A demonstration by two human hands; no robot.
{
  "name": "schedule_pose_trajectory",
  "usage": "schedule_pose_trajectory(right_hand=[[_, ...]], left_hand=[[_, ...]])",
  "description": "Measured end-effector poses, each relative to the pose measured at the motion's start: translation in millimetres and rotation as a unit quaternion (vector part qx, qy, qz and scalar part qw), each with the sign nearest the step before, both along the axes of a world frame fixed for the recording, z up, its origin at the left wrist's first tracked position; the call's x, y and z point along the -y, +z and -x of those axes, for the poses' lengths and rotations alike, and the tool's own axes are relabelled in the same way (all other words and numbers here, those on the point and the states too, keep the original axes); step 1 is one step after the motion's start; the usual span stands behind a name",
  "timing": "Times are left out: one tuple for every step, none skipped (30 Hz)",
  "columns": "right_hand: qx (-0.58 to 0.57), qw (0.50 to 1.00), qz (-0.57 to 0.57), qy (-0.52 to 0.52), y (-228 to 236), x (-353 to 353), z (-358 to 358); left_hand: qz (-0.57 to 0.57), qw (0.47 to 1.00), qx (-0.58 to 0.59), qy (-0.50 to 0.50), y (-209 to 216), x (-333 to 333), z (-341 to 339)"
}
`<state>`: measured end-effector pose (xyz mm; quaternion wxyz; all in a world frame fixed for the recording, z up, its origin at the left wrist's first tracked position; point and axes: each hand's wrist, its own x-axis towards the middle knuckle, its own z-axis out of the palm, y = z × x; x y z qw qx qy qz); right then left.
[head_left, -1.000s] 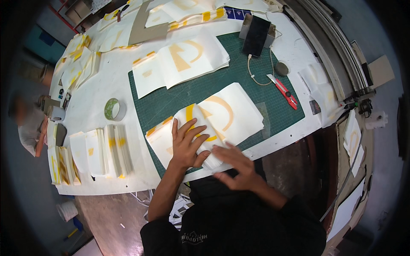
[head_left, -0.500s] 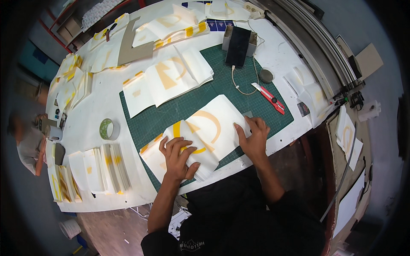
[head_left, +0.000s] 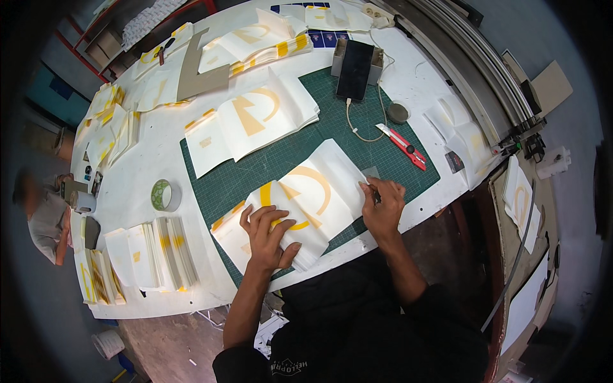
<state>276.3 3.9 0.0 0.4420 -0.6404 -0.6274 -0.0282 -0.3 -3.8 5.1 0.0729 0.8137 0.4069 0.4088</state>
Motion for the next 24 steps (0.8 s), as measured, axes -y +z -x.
schedule_pose_trajectory(right_hand=[[0.004, 1.000, 0.001, 0.007, -1, 1, -1], [0.007, 1.000, 0.001, 0.008, -1, 1, -1], [0.010, 1.000, 0.001, 0.009, 0, 1, 0], [0.012, 1.000, 0.000, 0.010, 1, 1, 0], [0.011, 1.000, -0.003, 0.006, 2, 1, 1], [0.010, 1.000, -0.007, 0.002, 2, 1, 3], [0.009, 1.000, -0.010, -0.002, 3, 1, 4], [0.013, 1.000, -0.013, 0.000, 4, 1, 4], [0.018, 1.000, -0.015, 0.002, 4, 1, 4], [0.023, 1.000, -0.018, 0.004, 5, 1, 4], [0.031, 0.999, -0.012, 0.018, 6, 2, 4], [0.038, 0.999, -0.005, 0.033, 8, 4, 3], [0.046, 0.998, 0.001, 0.048, 11, 7, 3], [0.017, 0.996, -0.005, 0.089, 15, 9, 8], [-0.012, 0.991, -0.010, 0.130, 21, 12, 16], [-0.040, 0.984, -0.016, 0.171, 25, 15, 21], [-0.068, 0.967, 0.017, 0.245, 28, 19, 22], [-0.059, 0.967, 0.036, 0.245, 29, 22, 26], [-0.049, 0.966, 0.055, 0.246, 30, 23, 33], [-0.040, 0.966, 0.073, 0.246, 31, 23, 38], [0.004, 0.974, 0.081, 0.213, 22, 22, 41], [-0.010, 0.977, 0.091, 0.190, 16, 21, 45], [-0.023, 0.981, 0.101, 0.167, 12, 19, 48], [-0.036, 0.983, 0.111, 0.143, 10, 18, 51]], left_hand=[[0.000, 1.000, 0.001, 0.000, 0, 0, 0], [0.000, 1.000, 0.002, 0.000, 0, 0, 0], [0.000, 1.000, 0.002, 0.000, 0, 0, 0], [-0.001, 1.000, 0.002, 0.000, 1, 0, -1], [-0.002, 1.000, 0.002, 0.000, 1, 0, -1], [-0.003, 1.000, 0.001, 0.001, 1, 0, -1], [-0.004, 1.000, -0.001, 0.001, 0, -1, -1], [-0.004, 1.000, -0.002, 0.002, 0, -1, 0], [-0.003, 1.000, -0.002, 0.002, 0, 0, -1], [-0.003, 1.000, -0.002, 0.002, 0, 0, -1], [-0.002, 1.000, -0.002, 0.003, 0, 0, -1], [-0.002, 1.000, -0.003, 0.004, 0, 0, 0], [-0.003, 1.000, -0.003, 0.004, 0, 0, 0], [-0.003, 1.000, -0.004, 0.005, -1, 0, 0], [0.000, 1.000, -0.004, 0.004, -1, 0, 0], [0.002, 1.000, -0.003, 0.003, 0, 1, 0], [0.004, 1.000, -0.004, 0.002, 1, 1, 1], [0.003, 1.000, -0.003, 0.001, 1, 0, 1], [0.003, 1.000, -0.002, 0.000, 1, 0, 0], [0.001, 1.000, -0.001, -0.002, 3, 0, 0], [0.000, 1.000, 0.001, -0.002, 3, 0, 0], [-0.001, 1.000, 0.003, -0.003, 2, 0, 1], [-0.002, 1.000, 0.006, -0.004, 1, 0, 2], [-0.004, 1.000, 0.010, -0.008, 1, 0, 3]])
